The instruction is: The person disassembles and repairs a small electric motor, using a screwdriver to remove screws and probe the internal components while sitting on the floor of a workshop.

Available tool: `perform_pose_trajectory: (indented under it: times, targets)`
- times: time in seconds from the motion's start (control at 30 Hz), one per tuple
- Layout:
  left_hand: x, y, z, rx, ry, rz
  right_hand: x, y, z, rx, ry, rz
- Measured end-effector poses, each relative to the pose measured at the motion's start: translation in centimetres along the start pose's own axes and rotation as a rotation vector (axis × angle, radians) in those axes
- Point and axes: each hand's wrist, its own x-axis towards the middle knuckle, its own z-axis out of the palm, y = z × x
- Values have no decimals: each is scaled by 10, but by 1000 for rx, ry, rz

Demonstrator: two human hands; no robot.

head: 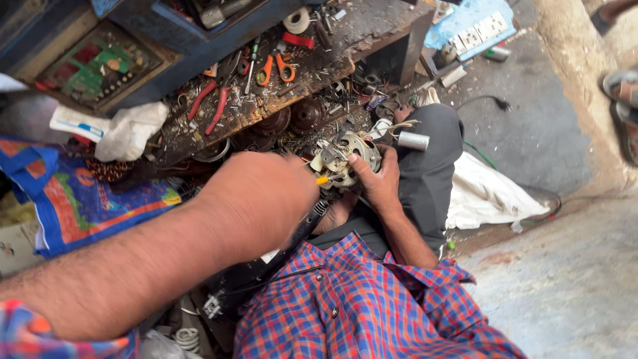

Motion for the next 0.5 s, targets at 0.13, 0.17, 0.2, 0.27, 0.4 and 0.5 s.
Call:
perform_pose_trajectory:
  times: [0.13,0.17,0.2,0.27,0.4,0.5]
  targets:
    - [20,-8,-6,-628,23,-644,-2,1,-2,-70,4,5]
    - [24,-11,-12,-669,-238,-752,-2,0,-2,-70,4,-3]
    - [21,-10,-16,-675,-239,-755,-1,-2,-2,-70,4,-11]
    - [15,-4,-24,-372,-108,-521,-5,0,-2,-39,0,10]
    - [19,6,-30,-71,-344,-154,0,6,-3,-87,1,8]
    - [14,10,-24,130,-184,182,1,5,-1,-50,14,13]
